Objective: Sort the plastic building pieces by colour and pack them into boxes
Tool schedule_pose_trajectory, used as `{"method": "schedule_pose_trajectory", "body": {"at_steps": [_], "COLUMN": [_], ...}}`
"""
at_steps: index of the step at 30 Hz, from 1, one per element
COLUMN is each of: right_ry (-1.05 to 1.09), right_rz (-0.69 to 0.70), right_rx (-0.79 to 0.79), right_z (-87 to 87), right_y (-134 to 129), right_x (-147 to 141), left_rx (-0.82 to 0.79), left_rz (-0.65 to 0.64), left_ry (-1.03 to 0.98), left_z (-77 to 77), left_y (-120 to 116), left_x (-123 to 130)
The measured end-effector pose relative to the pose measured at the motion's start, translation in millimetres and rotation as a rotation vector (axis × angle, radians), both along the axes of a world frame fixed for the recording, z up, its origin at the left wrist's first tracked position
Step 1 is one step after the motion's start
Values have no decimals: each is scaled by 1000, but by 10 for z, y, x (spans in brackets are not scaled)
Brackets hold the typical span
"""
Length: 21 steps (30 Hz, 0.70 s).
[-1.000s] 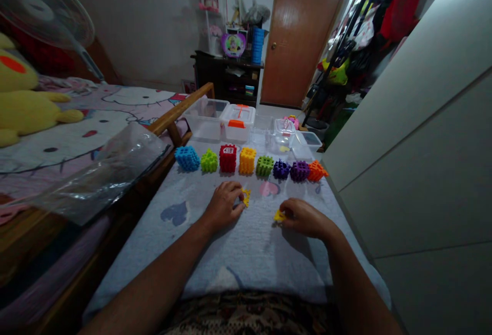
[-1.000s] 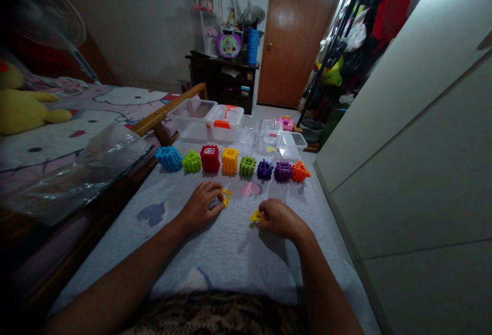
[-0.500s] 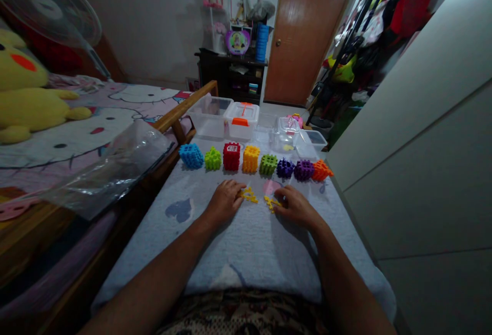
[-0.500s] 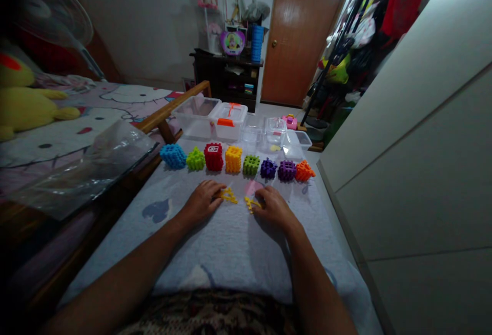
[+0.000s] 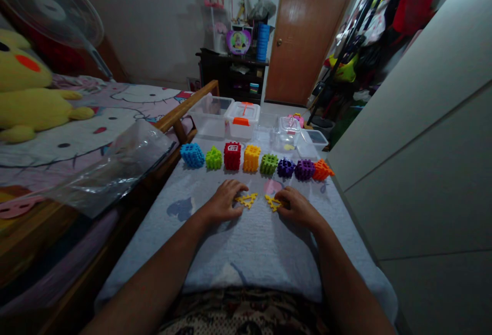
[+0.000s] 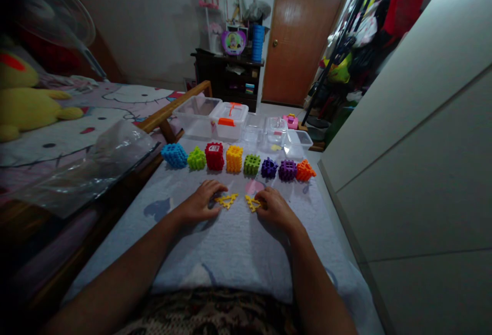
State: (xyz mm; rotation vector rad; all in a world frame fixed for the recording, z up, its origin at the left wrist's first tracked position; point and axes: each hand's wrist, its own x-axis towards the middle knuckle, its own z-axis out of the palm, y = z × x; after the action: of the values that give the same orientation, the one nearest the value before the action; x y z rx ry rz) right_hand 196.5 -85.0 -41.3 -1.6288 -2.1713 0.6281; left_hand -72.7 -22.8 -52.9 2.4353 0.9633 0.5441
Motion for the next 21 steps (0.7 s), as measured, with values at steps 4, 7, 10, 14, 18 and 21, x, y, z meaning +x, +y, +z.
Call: {"method": "schedule_pose_trajectory", "body": {"at_steps": [4,7,10,14,18,21], "right_ry": [47,51,-24,-82,-66,-24], "right_rz": [65,140,176,219,230,216], "right_rx": [22,64,102,130,146,157], "right_z": [59,120,131,45,-64,-108], "right_y": [62,151,256,353,363,343], "right_x": [-81,-257,-478,-678,-691,-641], "left_rx": [-13,-14,7,28,34,40], "left_rz": [31,59,65,67,74,79], "left_ry": [42,75,58,44,48,54], "left_z": [18,22,19,11,9,8], "left_y": [27,37,42,58,70,67], "left_x": [-77,-108,-128,-147,-142,-130]}}
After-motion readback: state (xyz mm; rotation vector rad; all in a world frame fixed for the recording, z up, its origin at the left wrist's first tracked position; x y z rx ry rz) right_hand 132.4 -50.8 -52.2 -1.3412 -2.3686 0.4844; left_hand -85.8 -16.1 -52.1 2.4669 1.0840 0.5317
